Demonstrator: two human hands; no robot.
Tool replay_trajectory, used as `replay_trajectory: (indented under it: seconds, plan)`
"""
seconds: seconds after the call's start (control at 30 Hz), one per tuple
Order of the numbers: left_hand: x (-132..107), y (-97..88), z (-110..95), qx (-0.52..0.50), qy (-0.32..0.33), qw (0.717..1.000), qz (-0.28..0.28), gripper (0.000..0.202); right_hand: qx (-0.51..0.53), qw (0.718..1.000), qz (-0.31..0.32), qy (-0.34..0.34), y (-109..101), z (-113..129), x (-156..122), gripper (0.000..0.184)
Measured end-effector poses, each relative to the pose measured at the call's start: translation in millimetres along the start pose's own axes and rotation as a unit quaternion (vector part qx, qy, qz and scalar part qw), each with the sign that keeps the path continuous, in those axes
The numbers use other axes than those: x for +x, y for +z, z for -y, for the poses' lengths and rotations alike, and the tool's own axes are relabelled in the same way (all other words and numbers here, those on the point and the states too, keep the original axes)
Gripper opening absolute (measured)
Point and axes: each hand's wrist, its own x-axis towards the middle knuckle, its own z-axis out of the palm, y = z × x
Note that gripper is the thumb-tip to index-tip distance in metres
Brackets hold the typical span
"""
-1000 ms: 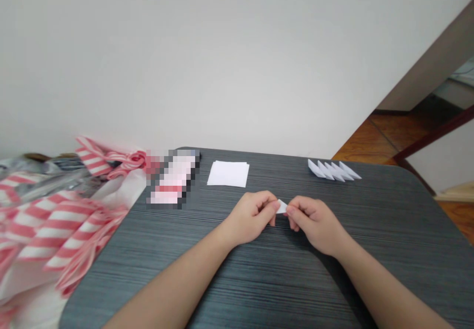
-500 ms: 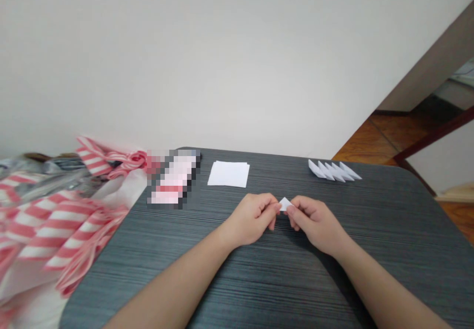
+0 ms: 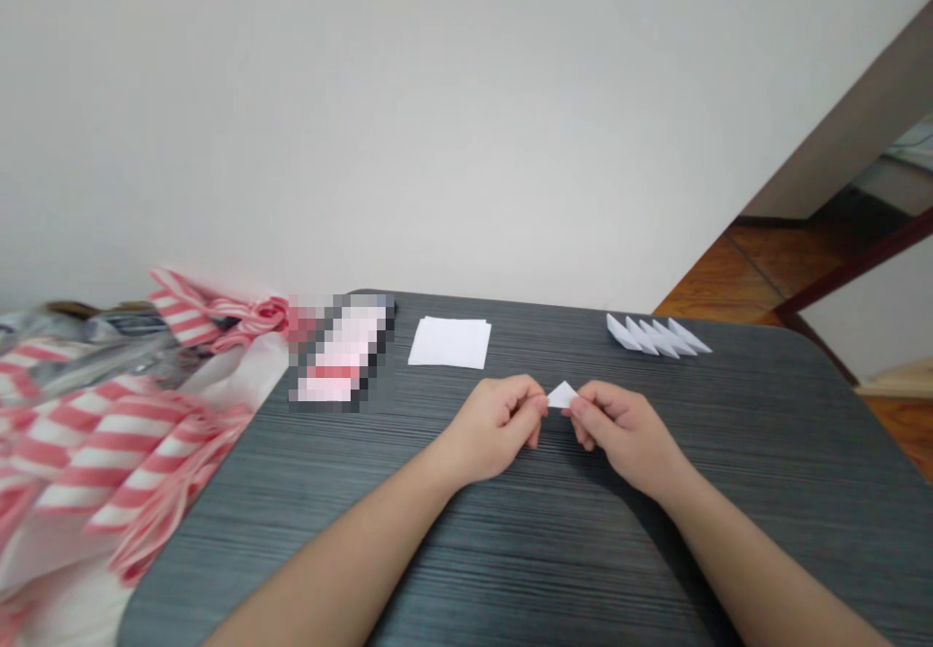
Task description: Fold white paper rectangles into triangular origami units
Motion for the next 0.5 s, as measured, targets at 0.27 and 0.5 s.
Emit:
replay_trajectory:
  seconds: [0.27, 0.5]
  plan:
    - [0.1, -0.1, 3.9, -0.019, 0.001, 1.000, 0.003, 0.029, -0.006, 1.000, -0.005, -0.011, -1.7, -0.8, -1.2, 0.029]
    - [0.6, 3.2, 4.6, -0.077, -0.015, 0.997, 0.011, 0.023, -0.031, 0.999, 0.039, -0.018, -2.1, 4.8, -1.6, 0.024]
